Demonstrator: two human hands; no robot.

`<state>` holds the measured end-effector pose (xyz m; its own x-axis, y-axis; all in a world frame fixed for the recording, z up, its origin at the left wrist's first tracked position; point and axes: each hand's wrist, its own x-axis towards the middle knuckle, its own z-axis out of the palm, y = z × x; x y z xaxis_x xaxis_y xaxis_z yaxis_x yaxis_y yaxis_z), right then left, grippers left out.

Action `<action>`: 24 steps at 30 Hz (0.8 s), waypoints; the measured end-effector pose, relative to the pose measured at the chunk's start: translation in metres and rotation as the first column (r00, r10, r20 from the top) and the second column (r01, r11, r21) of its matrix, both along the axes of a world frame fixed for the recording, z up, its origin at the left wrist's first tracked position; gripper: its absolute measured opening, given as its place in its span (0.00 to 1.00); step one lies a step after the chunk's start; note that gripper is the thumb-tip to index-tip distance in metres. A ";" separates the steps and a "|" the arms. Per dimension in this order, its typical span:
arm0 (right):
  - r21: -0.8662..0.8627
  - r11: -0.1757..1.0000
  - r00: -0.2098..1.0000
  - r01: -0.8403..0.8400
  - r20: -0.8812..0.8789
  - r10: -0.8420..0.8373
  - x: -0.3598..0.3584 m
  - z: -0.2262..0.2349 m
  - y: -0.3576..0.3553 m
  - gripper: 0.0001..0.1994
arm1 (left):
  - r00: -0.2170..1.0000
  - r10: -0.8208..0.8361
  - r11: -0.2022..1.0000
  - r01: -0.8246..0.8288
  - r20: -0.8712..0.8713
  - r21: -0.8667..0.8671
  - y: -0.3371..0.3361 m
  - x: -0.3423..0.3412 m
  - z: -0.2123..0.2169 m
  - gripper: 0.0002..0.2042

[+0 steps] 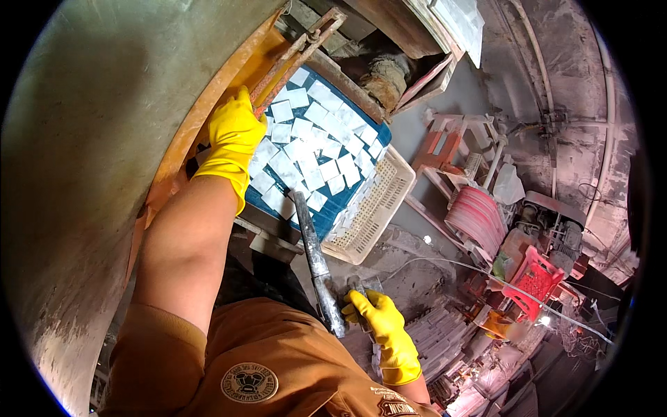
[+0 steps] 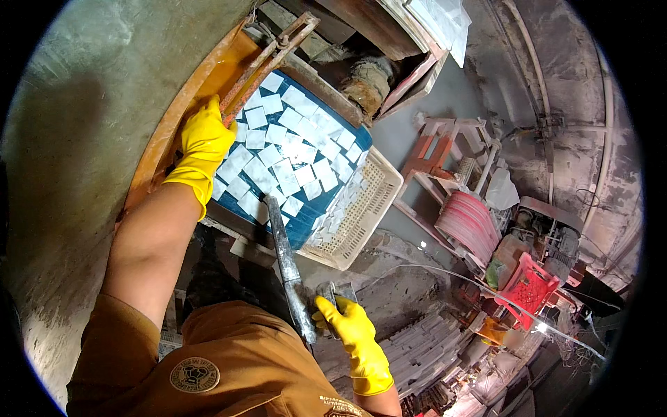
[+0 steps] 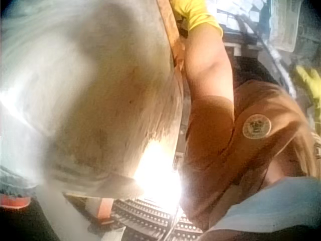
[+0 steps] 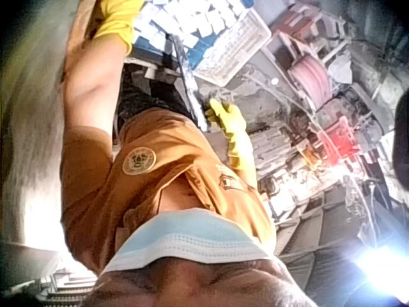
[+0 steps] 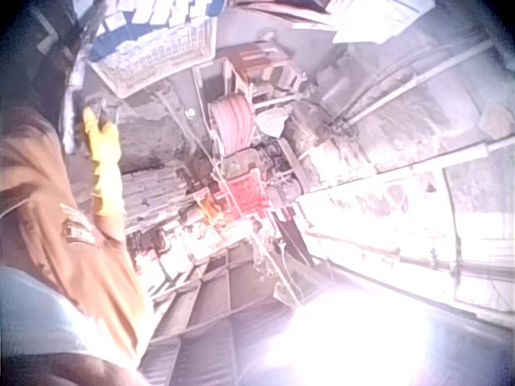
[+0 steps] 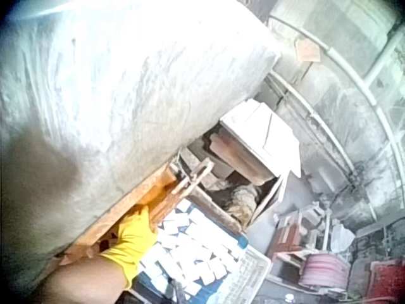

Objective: The person operates a large industrial machine with a rotating drum, repeatedly inserting a long metal sheet into the drum's opening. The person then walks to a nearby table and uses a metal tool to arrange small white rectangular blocks inside a blue tray.

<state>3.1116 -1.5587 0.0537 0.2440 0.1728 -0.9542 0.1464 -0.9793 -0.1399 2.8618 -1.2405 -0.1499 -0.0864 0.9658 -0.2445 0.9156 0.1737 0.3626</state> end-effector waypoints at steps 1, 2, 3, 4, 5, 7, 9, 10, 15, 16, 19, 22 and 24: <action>0.002 1.000 1.000 0.006 -0.001 -0.006 -0.002 0.001 0.001 0.23 | 1.000 0.003 1.000 -0.003 0.004 -0.012 0.000 0.000 0.001 0.34; 0.004 1.000 1.000 0.013 -0.002 -0.013 -0.004 0.003 0.002 0.23 | 1.000 0.005 1.000 -0.005 0.009 -0.025 0.000 0.000 0.002 0.34; 0.005 1.000 1.000 0.018 -0.002 -0.018 -0.005 0.004 0.003 0.23 | 1.000 0.004 1.000 -0.004 0.007 -0.018 0.001 -0.001 0.000 0.34; 0.003 1.000 1.000 0.023 -0.005 -0.023 -0.005 0.003 0.002 0.23 | 1.000 0.002 1.000 -0.002 0.006 -0.011 0.001 -0.002 -0.003 0.34; 0.000 1.000 1.000 0.029 -0.007 -0.029 -0.005 0.002 0.000 0.24 | 1.000 0.000 1.000 0.000 0.005 -0.004 0.001 -0.002 -0.005 0.34; -0.011 0.999 0.999 0.036 -0.002 -0.036 -0.005 0.002 -0.003 0.24 | 1.000 0.001 1.000 -0.001 -0.002 -0.002 0.001 -0.001 -0.002 0.34; -0.026 0.999 0.999 0.036 0.008 -0.036 -0.006 0.003 -0.006 0.25 | 1.000 0.000 1.000 0.000 -0.002 0.019 0.001 -0.001 -0.003 0.34; -0.020 0.999 0.999 0.036 0.004 -0.036 -0.006 0.002 -0.009 0.25 | 1.000 -0.001 0.999 0.001 0.001 0.040 0.001 -0.002 -0.009 0.34; -0.026 1.000 1.000 0.017 0.011 -0.017 -0.011 0.004 -0.011 0.25 | 1.000 -0.010 0.999 0.009 0.005 0.052 0.002 -0.003 -0.007 0.32; -0.027 1.000 1.000 0.014 0.013 -0.013 -0.012 0.003 -0.012 0.25 | 1.000 -0.011 0.999 0.011 0.014 0.047 0.002 -0.004 -0.010 0.32; -0.031 0.999 1.000 0.015 0.022 -0.014 -0.013 0.002 -0.015 0.26 | 1.000 -0.010 1.000 0.010 -0.004 0.022 0.003 -0.004 -0.009 0.32; -0.017 0.999 0.999 0.032 0.026 -0.031 -0.018 0.000 -0.014 0.25 | 1.000 0.000 0.998 0.002 0.025 -0.066 0.005 -0.004 -0.002 0.35; 0.012 0.999 0.999 0.035 0.016 -0.036 -0.019 -0.002 -0.017 0.24 | 1.000 -0.008 0.998 0.010 0.028 -0.059 0.005 -0.004 -0.007 0.36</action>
